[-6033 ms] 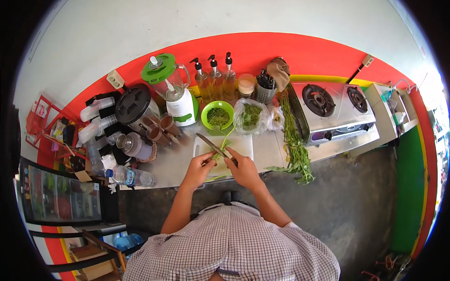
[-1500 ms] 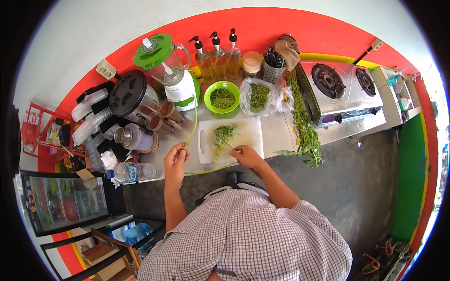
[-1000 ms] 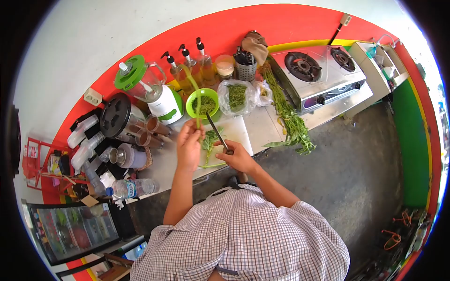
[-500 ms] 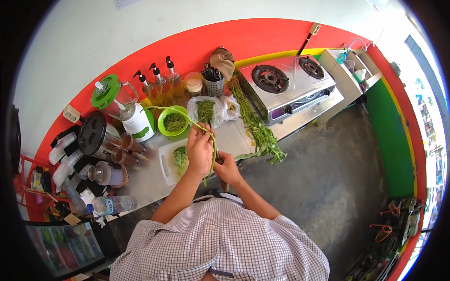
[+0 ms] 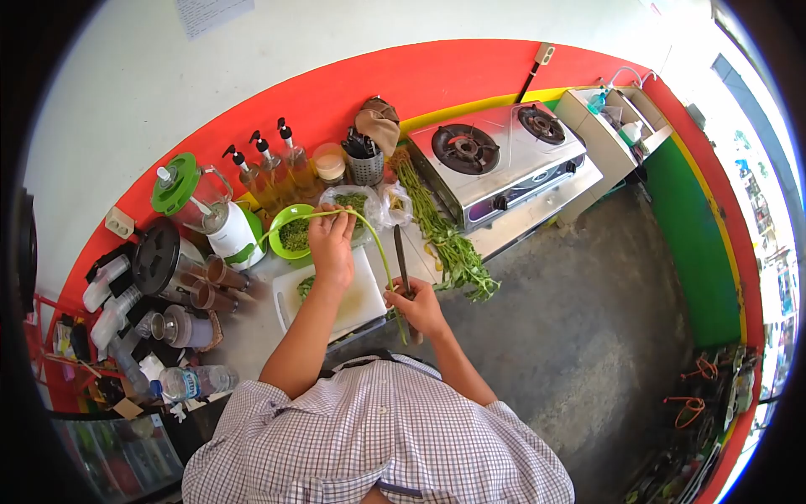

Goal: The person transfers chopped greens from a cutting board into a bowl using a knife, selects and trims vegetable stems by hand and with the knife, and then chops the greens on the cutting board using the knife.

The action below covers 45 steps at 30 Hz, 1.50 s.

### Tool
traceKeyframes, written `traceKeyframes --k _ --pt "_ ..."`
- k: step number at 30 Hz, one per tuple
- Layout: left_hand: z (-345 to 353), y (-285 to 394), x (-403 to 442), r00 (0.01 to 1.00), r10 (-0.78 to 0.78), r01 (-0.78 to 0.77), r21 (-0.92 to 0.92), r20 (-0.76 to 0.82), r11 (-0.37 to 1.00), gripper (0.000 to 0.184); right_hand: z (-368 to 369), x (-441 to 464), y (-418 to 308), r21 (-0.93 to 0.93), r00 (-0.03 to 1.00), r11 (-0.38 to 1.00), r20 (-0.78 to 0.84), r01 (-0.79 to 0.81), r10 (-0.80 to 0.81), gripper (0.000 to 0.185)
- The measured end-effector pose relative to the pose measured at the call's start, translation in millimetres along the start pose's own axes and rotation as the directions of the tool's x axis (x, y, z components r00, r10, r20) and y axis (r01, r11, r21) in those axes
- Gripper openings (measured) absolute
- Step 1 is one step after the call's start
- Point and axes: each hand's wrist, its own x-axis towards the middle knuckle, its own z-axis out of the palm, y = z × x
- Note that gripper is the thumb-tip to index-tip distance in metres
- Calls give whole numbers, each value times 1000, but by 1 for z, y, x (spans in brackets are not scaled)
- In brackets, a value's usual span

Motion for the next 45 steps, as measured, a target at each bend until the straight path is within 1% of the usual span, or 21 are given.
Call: traceKeyframes --k 4,6,7,9,11,15,16,17,18,20,23,25,26,28,29,31,34,38,40,41,45 --pt "-8 3 16 1000 7 -6 44 -30 999 20 -13 4 30 32 994 998 -94 -47 49 22" --pt "-20 10 23 998 20 -15 99 -52 995 18 -22 10 53 -215 976 977 -215 -1 -46 22" --pt "-34 14 25 999 15 -10 101 -46 995 18 -26 11 58 -211 974 978 -221 -3 -45 22" --pt "-65 24 27 997 -28 42 204 -70 978 19 -33 12 70 -368 928 930 -344 6 -142 19" --pt "-90 39 23 995 -11 32 226 -96 974 19 -44 14 85 -360 900 933 -412 -19 -140 20" --pt "-163 57 5 994 -33 68 346 -106 936 10 -57 18 83 -253 854 967 -507 -17 -118 20" --pt "-169 63 -6 994 -34 69 357 -105 932 10 -56 18 75 -60 862 997 -507 -37 1 20" --pt "-174 66 -18 979 -126 185 450 -157 874 11 -54 21 68 133 867 989 -484 -59 117 19" --pt "-176 68 -29 953 -209 297 530 -219 794 16 -52 27 70 133 871 990 -480 -40 100 18" --pt "-184 56 -50 932 -327 357 541 -155 761 26 -46 39 69 199 883 980 -455 -24 114 18" --pt "-185 28 -71 886 -420 452 560 -196 694 28 -35 59 67 291 903 956 -408 -16 139 19" --pt "-185 15 -74 729 -651 585 686 -212 432 32 -28 72 70 380 891 925 -425 14 161 20" --pt "-182 6 -75 731 -647 586 685 -217 433 32 -25 80 74 375 885 927 -435 10 167 21" --pt "-173 -13 -69 795 -601 420 787 -80 452 34 -21 92 79 370 853 929 -481 -11 201 22" --pt "-169 -22 -64 796 -600 423 782 -80 458 34 -19 96 81 361 814 932 -533 -26 229 22" --pt "-165 -49 -53 853 -523 266 856 6 444 38 -19 103 93 364 788 931 -578 17 211 21" --pt "-153 -85 -38 859 -505 178 872 88 455 39 -26 110 113 526 751 838 -610 145 252 18" --pt "-135 -123 -30 849 -509 108 895 143 433 39 -31 93 114 514 780 854 -565 79 268 15" --pt "-132 -139 -25 831 -535 -19 970 149 241 42 -37 87 121 494 816 869 -517 37 259 16" --pt "-130 -148 -25 830 -536 -16 968 152 250 42 -40 83 126 487 850 873 -457 -5 260 19" --pt "-131 -168 -15 882 -398 -191 964 252 186 42 -44 55 116 422 871 896 -380 -136 311 23"
